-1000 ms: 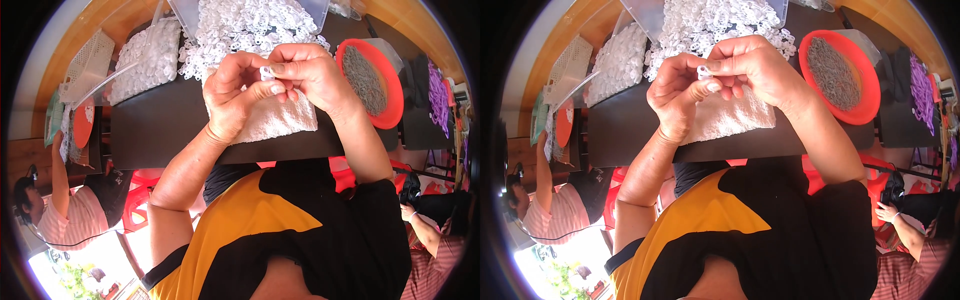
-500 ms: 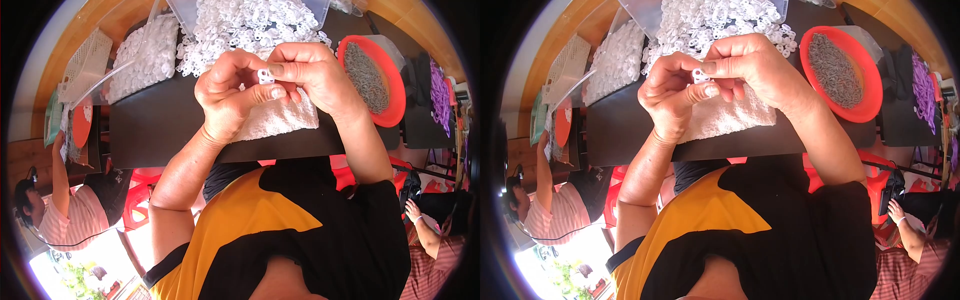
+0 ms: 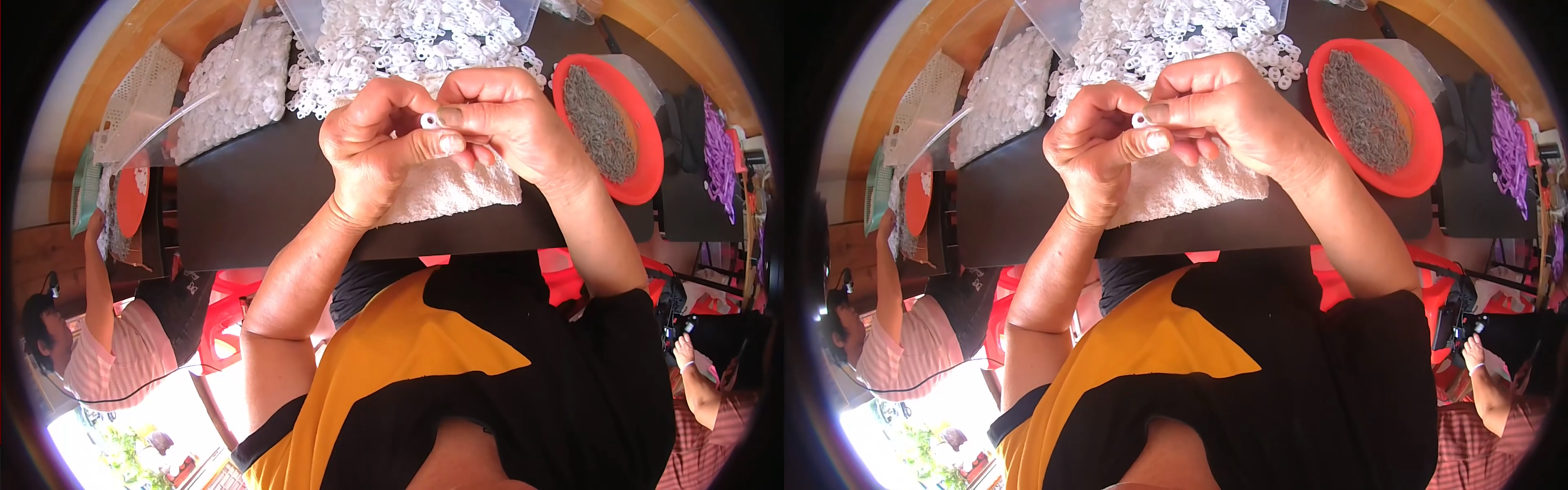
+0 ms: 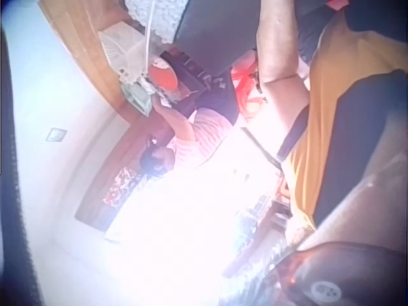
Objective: Assembling small plastic components by inserting pins into them at a workspace.
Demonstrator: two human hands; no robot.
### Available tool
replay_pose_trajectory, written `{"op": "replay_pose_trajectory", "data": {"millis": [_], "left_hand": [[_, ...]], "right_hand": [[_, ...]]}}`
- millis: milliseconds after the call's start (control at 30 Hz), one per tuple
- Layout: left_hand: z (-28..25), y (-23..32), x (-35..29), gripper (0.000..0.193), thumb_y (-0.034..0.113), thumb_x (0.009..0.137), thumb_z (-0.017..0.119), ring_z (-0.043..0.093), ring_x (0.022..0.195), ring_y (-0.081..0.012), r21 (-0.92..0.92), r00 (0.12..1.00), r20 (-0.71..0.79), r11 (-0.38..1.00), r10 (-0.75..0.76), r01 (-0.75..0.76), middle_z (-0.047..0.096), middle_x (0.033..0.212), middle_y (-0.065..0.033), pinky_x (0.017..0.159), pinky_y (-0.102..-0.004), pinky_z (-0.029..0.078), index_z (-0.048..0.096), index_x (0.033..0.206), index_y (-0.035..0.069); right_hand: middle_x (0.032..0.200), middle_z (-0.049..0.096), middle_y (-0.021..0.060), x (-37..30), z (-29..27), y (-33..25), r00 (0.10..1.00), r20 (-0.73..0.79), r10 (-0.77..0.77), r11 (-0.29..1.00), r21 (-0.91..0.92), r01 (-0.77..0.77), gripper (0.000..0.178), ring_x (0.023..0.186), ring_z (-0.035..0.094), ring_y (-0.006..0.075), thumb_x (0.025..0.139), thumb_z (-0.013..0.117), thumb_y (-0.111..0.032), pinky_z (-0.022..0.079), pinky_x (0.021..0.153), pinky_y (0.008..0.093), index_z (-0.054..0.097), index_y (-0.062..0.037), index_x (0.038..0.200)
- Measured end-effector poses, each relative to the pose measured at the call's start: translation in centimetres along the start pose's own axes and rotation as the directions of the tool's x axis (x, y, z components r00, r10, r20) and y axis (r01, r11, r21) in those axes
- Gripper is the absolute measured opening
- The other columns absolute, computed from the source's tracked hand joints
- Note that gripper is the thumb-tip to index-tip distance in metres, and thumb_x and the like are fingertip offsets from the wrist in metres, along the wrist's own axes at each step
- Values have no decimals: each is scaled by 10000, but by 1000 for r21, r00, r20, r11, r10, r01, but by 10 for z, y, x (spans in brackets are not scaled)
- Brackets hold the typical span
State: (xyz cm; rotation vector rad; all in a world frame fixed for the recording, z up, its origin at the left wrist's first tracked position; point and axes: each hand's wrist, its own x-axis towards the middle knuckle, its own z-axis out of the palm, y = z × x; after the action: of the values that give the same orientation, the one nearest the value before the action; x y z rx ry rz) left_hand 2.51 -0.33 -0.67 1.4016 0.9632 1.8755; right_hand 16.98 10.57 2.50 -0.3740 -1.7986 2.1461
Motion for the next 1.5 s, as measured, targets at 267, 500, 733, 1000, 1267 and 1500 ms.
{"op": "replay_pose_trajectory", "data": {"millis": [267, 500, 733, 1000, 1267, 1500], "left_hand": [[7, 5, 6, 199, -82, 787, 732, 631, 669, -92, 25, 976, -197, 994, -96, 103, 662, 770, -45, 581, -204, 516, 620, 937, -13], [-32, 88, 37, 145, -99, 734, 680, 574, 523, -143, 318, 824, -449, 924, 344, -212, 651, 723, -132, 432, -225, 388, 628, 869, -98], [-146, 117, 63, 79, -52, 745, 688, 572, 525, -110, 686, 802, -514, 707, 303, 172, 639, 649, -86, 461, -205, 385, 683, 824, -57], [-34, 85, 10, 143, -19, 853, 633, 618, 628, -168, -69, 921, -338, 981, -193, 180, 641, 786, -121, 507, -255, 463, 633, 987, -69], [-5, 47, -22, 228, -127, 790, 666, 633, 653, -152, -167, 924, -375, 986, -79, 17, 631, 822, -90, 504, -240, 486, 621, 1002, -54], [-3, 47, -29, 237, -116, 801, 646, 649, 651, -194, -117, 914, -397, 993, -76, 32, 656, 821, -131, 515, -277, 502, 593, 1027, -66]], "right_hand": [[648, 575, -16, 9, -4, 3, 989, -123, -78, 990, -129, 62, 182, 565, 568, 70, 923, 618, -172, 385, 494, 192, 664, -19, 837], [807, 656, 89, 11, -42, 16, 852, -31, -523, 250, -961, 118, 95, 768, 644, 288, 776, 616, -56, 498, 678, 401, 685, -75, 839], [815, 624, 72, 28, -26, 35, 885, 194, -424, 6, -976, 217, 87, 863, 607, 285, 724, 611, -27, 464, 734, 422, 666, -72, 774], [769, 604, 48, 20, -30, 31, 859, 146, -491, 90, -972, 217, 27, 853, 605, 275, 727, 641, -45, 447, 714, 419, 636, -71, 732], [772, 627, 60, 24, -19, 31, 854, 112, -507, 166, -960, 224, 37, 779, 622, 284, 774, 630, -47, 481, 680, 413, 631, -81, 787], [828, 622, 101, 23, -18, 32, 865, 110, -490, 175, -959, 221, 113, 767, 615, 294, 754, 619, 20, 483, 686, 376, 622, -33, 854]]}}
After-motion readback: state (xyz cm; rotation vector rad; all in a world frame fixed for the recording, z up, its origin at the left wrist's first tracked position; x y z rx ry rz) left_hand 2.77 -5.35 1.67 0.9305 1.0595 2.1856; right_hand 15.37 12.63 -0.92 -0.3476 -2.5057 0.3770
